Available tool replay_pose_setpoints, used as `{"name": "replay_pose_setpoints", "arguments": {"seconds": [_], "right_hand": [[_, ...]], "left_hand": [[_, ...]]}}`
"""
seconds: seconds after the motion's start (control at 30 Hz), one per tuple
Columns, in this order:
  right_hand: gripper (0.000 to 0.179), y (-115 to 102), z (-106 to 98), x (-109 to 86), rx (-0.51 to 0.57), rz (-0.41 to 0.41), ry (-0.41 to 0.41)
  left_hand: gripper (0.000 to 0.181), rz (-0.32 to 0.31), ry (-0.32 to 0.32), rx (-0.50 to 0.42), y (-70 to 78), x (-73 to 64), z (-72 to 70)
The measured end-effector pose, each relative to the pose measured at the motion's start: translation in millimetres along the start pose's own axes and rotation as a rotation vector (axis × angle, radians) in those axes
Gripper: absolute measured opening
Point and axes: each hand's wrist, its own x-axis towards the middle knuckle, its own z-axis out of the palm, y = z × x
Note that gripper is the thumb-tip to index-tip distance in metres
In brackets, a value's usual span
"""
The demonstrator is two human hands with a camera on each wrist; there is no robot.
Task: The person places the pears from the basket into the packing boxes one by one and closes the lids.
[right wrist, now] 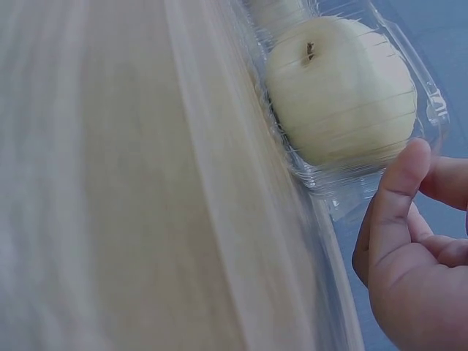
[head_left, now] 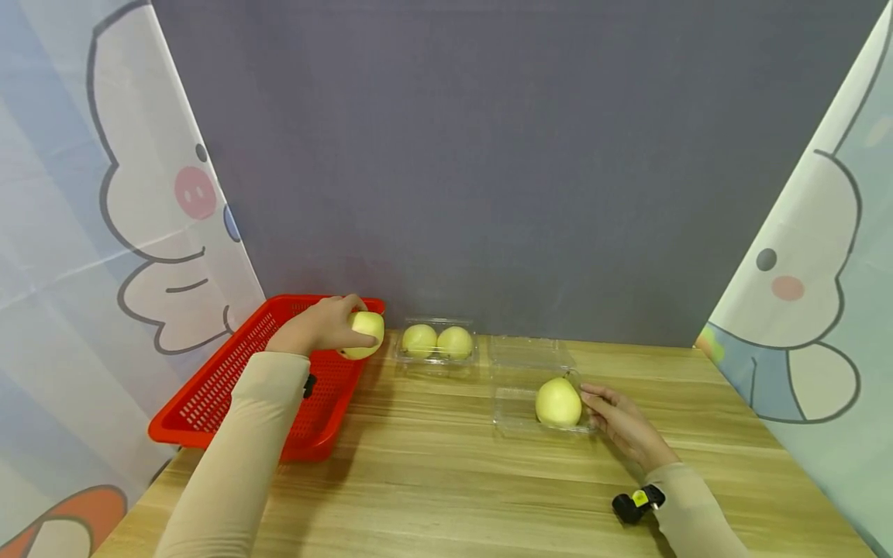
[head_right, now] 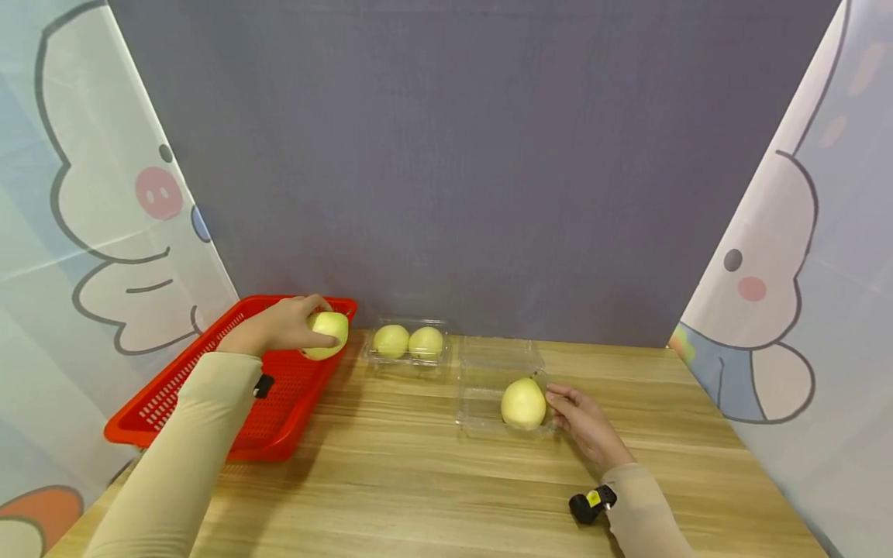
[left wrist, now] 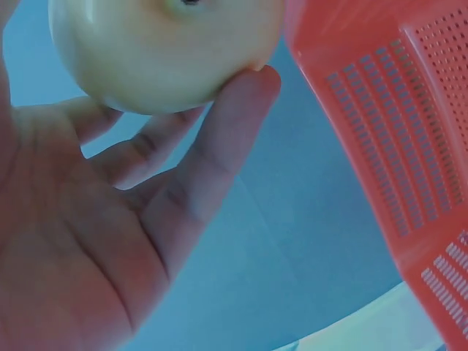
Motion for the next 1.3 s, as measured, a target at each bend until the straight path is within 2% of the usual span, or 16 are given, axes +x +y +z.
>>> {"name": "replay_pose_setpoints", "arguments": {"seconds": [0.3, 1.0, 1.3], "right_hand": [[0.058, -1, 0, -0.5, -0.005, -0.007, -0.018], [0.057, 0, -1, -0.3, 0.001, -0.001, -0.005], [0.058, -2, 0, -0.8, 0.014, 0.004, -0.006]], "left_hand": [[0.056, 0.006, -0.027, -0.023, 21.2, 6.4, 10.2], [0.061, 0.043, -0.076, -0.042, 62.4, 24.2, 31.9], [0.063, 0.094, -0.095, -0.069, 80.7, 36.9, 48.2]]}}
